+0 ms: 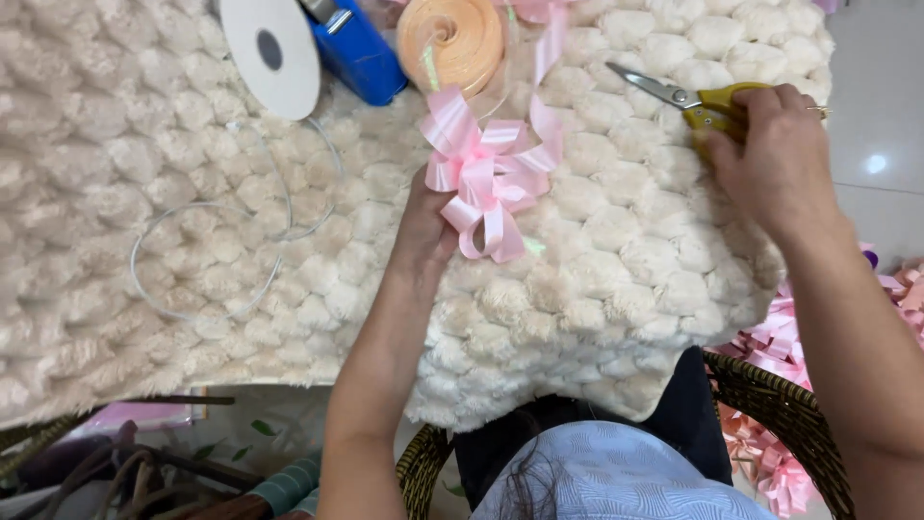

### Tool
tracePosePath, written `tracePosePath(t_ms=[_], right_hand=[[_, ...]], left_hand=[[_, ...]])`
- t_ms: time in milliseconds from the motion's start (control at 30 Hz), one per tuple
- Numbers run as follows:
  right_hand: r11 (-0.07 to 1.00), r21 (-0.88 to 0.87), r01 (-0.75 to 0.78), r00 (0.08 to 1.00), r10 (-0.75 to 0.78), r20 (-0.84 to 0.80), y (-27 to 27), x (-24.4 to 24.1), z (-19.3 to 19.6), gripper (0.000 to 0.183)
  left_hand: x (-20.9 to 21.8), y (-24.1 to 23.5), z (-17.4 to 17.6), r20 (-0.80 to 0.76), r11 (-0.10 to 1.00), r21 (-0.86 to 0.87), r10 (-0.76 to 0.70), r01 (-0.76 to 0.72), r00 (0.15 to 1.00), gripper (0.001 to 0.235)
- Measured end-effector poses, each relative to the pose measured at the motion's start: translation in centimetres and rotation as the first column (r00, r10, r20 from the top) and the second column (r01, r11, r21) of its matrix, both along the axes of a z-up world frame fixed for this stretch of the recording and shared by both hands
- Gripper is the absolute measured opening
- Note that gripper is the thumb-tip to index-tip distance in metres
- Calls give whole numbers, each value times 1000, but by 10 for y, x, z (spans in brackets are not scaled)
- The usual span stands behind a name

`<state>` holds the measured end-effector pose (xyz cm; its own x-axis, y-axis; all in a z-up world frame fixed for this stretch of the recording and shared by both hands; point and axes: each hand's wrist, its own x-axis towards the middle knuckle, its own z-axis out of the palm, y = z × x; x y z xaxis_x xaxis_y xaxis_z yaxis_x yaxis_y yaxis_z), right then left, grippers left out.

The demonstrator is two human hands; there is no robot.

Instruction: The person ties pink satin ribbons into decorative bows using yellow-handled scissors and a thin wire. They fold the ribbon, secure it with wire, trim the ends, and adjust the loops. The finished bow is placed with other completed bows on the floor.

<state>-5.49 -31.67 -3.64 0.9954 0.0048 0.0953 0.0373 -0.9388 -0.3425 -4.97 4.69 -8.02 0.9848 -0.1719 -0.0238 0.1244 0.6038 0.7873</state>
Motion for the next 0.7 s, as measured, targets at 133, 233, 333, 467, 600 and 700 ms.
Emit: tracePosePath(t_ms=[133,233,333,467,600,700], right_hand=[[999,35,-14,995,17,-101,-14,-2,6,55],[981,-164,104,958,-143,-250,-26,-17,-10,37],[964,221,146,955,-79,-286,-18,-55,-9,19],[183,899,397,811,388,-437,53,-136,-23,24],[-352,919,176,687,713,142,149,-161,-4,59],[-162,936,312,548,836,-38,172,-164,-4,94]], left_hand=[[-23,27,-25,53,991,-119,-52,58,997,44],[-35,41,-22,48,995,-83,-56,60,997,44],[-37,50,-23,38,995,-53,-80,82,996,44],[-42,53,-30,18,994,-32,-104,104,994,43],[-41,53,-35,6,992,-12,-124,124,992,43],[-52,62,-38,-2,992,10,-127,127,992,42]])
